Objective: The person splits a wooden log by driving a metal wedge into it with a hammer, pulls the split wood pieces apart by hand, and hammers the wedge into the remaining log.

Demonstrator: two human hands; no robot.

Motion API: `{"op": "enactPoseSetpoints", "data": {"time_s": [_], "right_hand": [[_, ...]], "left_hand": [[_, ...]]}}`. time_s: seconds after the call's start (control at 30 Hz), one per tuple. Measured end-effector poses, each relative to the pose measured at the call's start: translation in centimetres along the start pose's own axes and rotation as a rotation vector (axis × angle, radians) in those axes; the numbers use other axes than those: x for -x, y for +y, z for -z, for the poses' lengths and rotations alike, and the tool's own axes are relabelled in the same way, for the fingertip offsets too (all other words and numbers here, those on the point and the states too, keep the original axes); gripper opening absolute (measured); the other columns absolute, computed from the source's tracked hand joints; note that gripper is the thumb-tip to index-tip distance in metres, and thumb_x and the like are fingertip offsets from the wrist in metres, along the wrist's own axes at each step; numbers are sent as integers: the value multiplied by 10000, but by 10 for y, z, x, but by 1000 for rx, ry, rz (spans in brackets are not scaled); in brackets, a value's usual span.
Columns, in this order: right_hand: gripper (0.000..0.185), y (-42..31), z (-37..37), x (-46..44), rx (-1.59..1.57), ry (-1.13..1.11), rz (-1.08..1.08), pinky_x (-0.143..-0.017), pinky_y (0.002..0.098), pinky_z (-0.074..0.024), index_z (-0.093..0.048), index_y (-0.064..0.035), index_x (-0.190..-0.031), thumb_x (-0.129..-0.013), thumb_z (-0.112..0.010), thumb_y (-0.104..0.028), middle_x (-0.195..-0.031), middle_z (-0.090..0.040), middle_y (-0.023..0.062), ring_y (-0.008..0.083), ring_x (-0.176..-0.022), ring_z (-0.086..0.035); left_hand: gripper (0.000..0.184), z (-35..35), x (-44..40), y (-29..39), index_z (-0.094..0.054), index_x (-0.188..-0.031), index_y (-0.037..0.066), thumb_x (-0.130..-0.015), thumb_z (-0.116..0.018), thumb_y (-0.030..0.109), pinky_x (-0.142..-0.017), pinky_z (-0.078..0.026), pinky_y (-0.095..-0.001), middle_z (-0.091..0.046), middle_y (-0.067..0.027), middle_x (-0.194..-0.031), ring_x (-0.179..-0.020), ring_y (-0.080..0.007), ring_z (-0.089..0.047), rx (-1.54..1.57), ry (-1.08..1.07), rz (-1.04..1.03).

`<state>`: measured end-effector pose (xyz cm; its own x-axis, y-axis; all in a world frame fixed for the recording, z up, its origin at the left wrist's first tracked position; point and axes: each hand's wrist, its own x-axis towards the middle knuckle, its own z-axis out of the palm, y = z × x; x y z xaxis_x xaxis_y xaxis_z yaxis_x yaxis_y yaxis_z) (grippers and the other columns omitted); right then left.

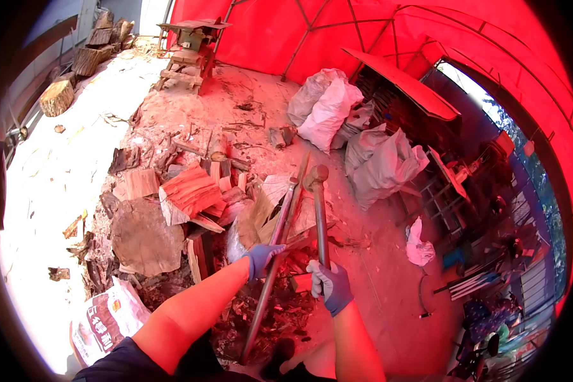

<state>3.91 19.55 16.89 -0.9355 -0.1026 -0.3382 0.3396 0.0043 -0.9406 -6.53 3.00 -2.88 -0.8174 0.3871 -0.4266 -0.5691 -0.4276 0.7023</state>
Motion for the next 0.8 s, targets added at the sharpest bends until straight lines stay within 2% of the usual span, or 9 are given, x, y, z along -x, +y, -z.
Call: {"op": "enactPoseSetpoints", "data": {"time_s": [0.17, 0.27, 0.43, 0.5, 0.6, 0.63, 0.67, 0.77, 0.8], "right_hand": [[238, 100, 50, 37, 48, 258, 123, -414, 281, -401, -577, -46, -900, -866, -734, -222, -627, -520, 23, 132, -436, -483], [200, 152, 46, 54, -140, 334, -88, -439, 294, -415, -600, -64, -907, -878, -712, -227, -644, -524, 14, 135, -477, -493], [121, 261, 64, 12, -118, 436, -396, -459, 285, -407, -614, -97, -858, -885, -685, -191, -636, -518, -19, 117, -501, -479], [103, 333, 69, -3, -194, 359, -668, -456, 285, -406, -623, -121, -850, -886, -683, -196, -612, -514, -22, 123, -500, -487], [202, 498, 91, -9, -320, 201, -731, -553, 410, -500, -607, -108, -891, -861, -691, -289, -716, -615, 61, 202, -661, -621], [243, 525, 79, -11, 198, 176, -505, -611, 416, -516, -617, -91, -964, -872, -681, -306, -746, -626, 81, 227, -717, -638], [296, 520, 57, -8, 771, 254, -333, -668, 422, -532, -626, -73, -1036, -882, -672, -322, -777, -636, 101, 252, -773, -655], [272, 424, 22, -12, 370, 320, -170, -568, 293, -498, -634, -79, -1036, -936, -658, -331, -747, -634, 27, 153, -643, -624], [305, 357, 6, -9, -89, 218, -279, -618, 288, -507, -611, -71, -1079, -950, -642, -346, -802, -641, 36, 149, -699, -633]], "left_hand": [[350, -17, 38, 26, -617, -960, 93, -888, -706, 424, -554, -427, -336, -560, -10, -733, -636, -136, -496, 70, 28, -9], [341, -20, 48, 31, -606, -1013, 64, -928, -671, 389, -580, -430, -306, -577, 12, -763, -655, -103, -500, 56, 69, -39], [372, -25, 57, 32, -615, -1130, 33, -956, -643, 361, -698, -431, -259, -602, 20, -866, -776, -82, -501, -14, 130, -79], [383, -26, 56, 31, -615, -1153, 36, -960, -637, 366, -702, -429, -262, -602, 11, -890, -798, -83, -496, 35, 148, -90], [364, -21, 52, 20, -621, -1139, 49, -965, -628, 368, -684, -426, -264, -595, 10, -873, -780, -83, -491, 9, 156, -115], [355, -21, 51, 23, -624, -1136, 55, -964, -630, 366, -673, -424, -263, -592, 12, -860, -766, -83, -489, 0, 161, -134], [348, -22, 53, 25, -627, -1132, 54, -959, -643, 355, -648, -423, -261, -590, 23, -827, -732, -81, -490, -35, 191, -112], [377, -22, 51, 24, -603, -1187, 36, -945, -657, 320, -646, -418, -254, -587, 19, -826, -736, -72, -485, -26, 206, -129], [377, -16, 47, 21, -603, -1187, 36, -945, -657, 320, -646, -418, -254, -587, 19, -826, -736, -72, -485, -33, 211, -137]]}}
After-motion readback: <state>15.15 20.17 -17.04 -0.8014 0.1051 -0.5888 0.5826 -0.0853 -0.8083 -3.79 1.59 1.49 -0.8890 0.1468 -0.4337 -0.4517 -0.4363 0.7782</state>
